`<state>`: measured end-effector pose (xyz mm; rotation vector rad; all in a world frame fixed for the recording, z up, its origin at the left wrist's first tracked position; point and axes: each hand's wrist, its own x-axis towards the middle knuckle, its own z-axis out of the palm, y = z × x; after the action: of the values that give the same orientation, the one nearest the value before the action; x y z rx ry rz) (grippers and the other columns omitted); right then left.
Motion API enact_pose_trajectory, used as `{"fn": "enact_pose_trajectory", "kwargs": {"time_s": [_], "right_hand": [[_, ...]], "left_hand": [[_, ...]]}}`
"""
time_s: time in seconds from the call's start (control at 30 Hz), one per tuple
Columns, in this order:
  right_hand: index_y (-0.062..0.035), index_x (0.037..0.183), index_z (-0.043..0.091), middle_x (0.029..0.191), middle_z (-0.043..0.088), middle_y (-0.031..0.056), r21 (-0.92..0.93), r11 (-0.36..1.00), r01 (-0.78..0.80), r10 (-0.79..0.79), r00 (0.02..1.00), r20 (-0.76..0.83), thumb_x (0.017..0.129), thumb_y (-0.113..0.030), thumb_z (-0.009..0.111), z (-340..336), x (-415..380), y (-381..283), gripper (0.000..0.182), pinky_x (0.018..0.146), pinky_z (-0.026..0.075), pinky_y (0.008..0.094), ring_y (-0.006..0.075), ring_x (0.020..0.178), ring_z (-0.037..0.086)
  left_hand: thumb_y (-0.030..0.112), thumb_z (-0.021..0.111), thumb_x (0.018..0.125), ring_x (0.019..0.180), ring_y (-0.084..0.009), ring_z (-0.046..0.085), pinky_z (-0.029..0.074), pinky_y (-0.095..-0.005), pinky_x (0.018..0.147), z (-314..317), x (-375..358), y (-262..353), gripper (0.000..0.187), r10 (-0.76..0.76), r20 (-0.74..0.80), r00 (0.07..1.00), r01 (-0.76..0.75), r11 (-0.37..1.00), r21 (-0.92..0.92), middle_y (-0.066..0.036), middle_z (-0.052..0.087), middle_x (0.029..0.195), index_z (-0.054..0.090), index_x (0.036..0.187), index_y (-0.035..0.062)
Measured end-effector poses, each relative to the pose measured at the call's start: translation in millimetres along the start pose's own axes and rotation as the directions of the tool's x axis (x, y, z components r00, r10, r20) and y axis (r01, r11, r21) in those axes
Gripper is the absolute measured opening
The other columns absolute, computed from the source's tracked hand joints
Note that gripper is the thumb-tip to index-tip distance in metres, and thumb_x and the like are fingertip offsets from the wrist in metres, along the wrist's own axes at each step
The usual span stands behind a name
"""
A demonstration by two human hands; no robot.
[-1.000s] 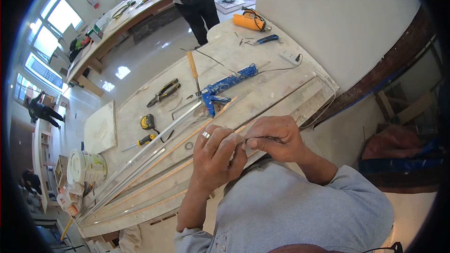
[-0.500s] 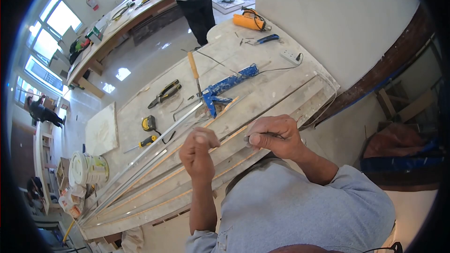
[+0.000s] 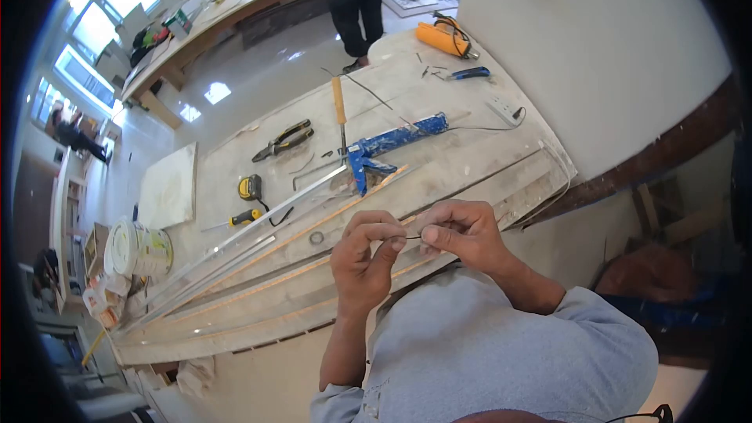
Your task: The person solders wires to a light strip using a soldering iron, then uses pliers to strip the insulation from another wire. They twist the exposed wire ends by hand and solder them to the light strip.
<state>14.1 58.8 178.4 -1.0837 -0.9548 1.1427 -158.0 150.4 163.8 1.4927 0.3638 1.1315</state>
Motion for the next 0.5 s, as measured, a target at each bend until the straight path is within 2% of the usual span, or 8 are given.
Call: {"fn": "enact_pose_trajectory", "kwargs": {"time_s": [0.03, 0.07, 0.13, 0.23, 0.27, 0.33, 0.43, 0.5], "right_hand": [[0.0002, 0.092, 0.069, 0.078, 0.067, 0.0041, -0.069, 0.996, -0.053, 0.050, 0.998, -0.035, 0.095, -0.017, 0.070, -6.9, 0.8, 2.3, 0.018, 0.058, 0.048, 0.0219, 0.0067, 0.066, 0.060], [0.0002, 0.092, 0.069, 0.078, 0.067, 0.0041, -0.067, 0.996, -0.065, 0.064, 0.998, -0.010, 0.095, -0.017, 0.070, -9.7, 3.3, 4.0, 0.018, 0.058, 0.048, 0.0219, 0.0067, 0.066, 0.060], [-0.0009, 0.093, 0.067, 0.079, 0.068, 0.0039, -0.017, 0.991, -0.130, 0.130, 0.991, -0.027, 0.096, -0.020, 0.070, -14.3, 11.5, 7.7, 0.019, 0.058, 0.049, 0.0220, 0.0067, 0.065, 0.061], [0.0001, 0.096, 0.065, 0.079, 0.067, 0.0041, 0.038, 0.981, -0.189, 0.186, 0.980, 0.073, 0.097, -0.020, 0.068, -28.9, 26.5, 15.9, 0.020, 0.059, 0.050, 0.0226, 0.0071, 0.065, 0.061], [0.0001, 0.096, 0.065, 0.079, 0.067, 0.0041, 0.035, 0.978, -0.207, 0.202, 0.973, 0.109, 0.097, -0.020, 0.068, -34.8, 30.4, 21.8, 0.020, 0.059, 0.050, 0.0226, 0.0071, 0.065, 0.061], [0.0008, 0.098, 0.064, 0.078, 0.067, 0.0042, 0.147, 0.969, -0.200, 0.181, 0.975, 0.132, 0.098, -0.018, 0.066, -48.8, 38.9, 32.7, 0.019, 0.059, 0.051, 0.0237, 0.0080, 0.065, 0.061], [0.0022, 0.096, 0.064, 0.079, 0.067, 0.0051, 0.099, 0.953, -0.285, 0.264, 0.947, 0.184, 0.099, -0.017, 0.064, -71.3, 50.7, 34.2, 0.019, 0.061, 0.052, 0.0239, 0.0088, 0.067, 0.062], [0.0025, 0.095, 0.065, 0.080, 0.067, 0.0050, 0.026, 0.940, -0.340, 0.322, 0.910, 0.260, 0.099, -0.017, 0.064, -83.3, 58.6, 34.2, 0.020, 0.062, 0.052, 0.0243, 0.0088, 0.069, 0.063]], "left_hand": [[0.003, 0.069, 0.092, 0.091, -0.0179, 0.061, 0.051, -0.0304, 0.081, -0.7, -0.6, 0.0, 0.006, -0.009, -0.003, 1.000, 0.009, 0.992, 0.122, -0.011, 0.063, 0.102, 0.067, 0.096, -0.0011], [0.003, 0.069, 0.092, 0.091, -0.0179, 0.061, 0.051, -0.0304, 0.081, 2.9, -1.5, -2.3, 0.006, -0.014, -0.029, 0.999, 0.017, 0.991, 0.133, -0.011, 0.063, 0.102, 0.067, 0.096, -0.0011], [0.007, 0.069, 0.093, 0.090, -0.0178, 0.062, 0.052, -0.0315, 0.080, 12.2, -2.8, -11.4, 0.009, -0.146, -0.198, 0.969, 0.116, 0.981, -0.153, -0.012, 0.064, 0.102, 0.066, 0.097, -0.0011], [0.010, 0.068, 0.094, 0.089, -0.0192, 0.064, 0.053, -0.0321, 0.078, 36.8, -6.9, -35.1, 0.015, -0.173, -0.335, 0.926, 0.060, 0.945, -0.321, -0.013, 0.065, 0.105, 0.066, 0.103, -0.0020], [0.010, 0.068, 0.094, 0.089, -0.0192, 0.064, 0.053, -0.0321, 0.078, 49.5, -6.2, -36.5, 0.015, -0.170, -0.372, 0.913, 0.051, 0.950, -0.308, -0.013, 0.065, 0.105, 0.066, 0.103, -0.0020], [0.012, 0.068, 0.095, 0.085, -0.0208, 0.065, 0.054, -0.0321, 0.076, 75.2, -2.2, -38.9, 0.021, -0.339, -0.481, 0.809, 0.025, 0.836, -0.548, -0.014, 0.065, 0.109, 0.065, 0.110, -0.0024], [0.013, 0.067, 0.096, 0.084, -0.0216, 0.065, 0.055, -0.0319, 0.073, 99.2, -10.6, -61.3, 0.025, -0.366, -0.498, 0.786, 0.057, 0.846, -0.530, -0.015, 0.065, 0.113, 0.065, 0.116, -0.0013], [0.012, 0.067, 0.096, 0.087, -0.0207, 0.066, 0.055, -0.0311, 0.073, 108.4, -13.8, -73.9, 0.023, -0.341, -0.584, 0.736, 0.046, 0.887, -0.460, -0.014, 0.067, 0.111, 0.065, 0.115, -0.0013]]}}
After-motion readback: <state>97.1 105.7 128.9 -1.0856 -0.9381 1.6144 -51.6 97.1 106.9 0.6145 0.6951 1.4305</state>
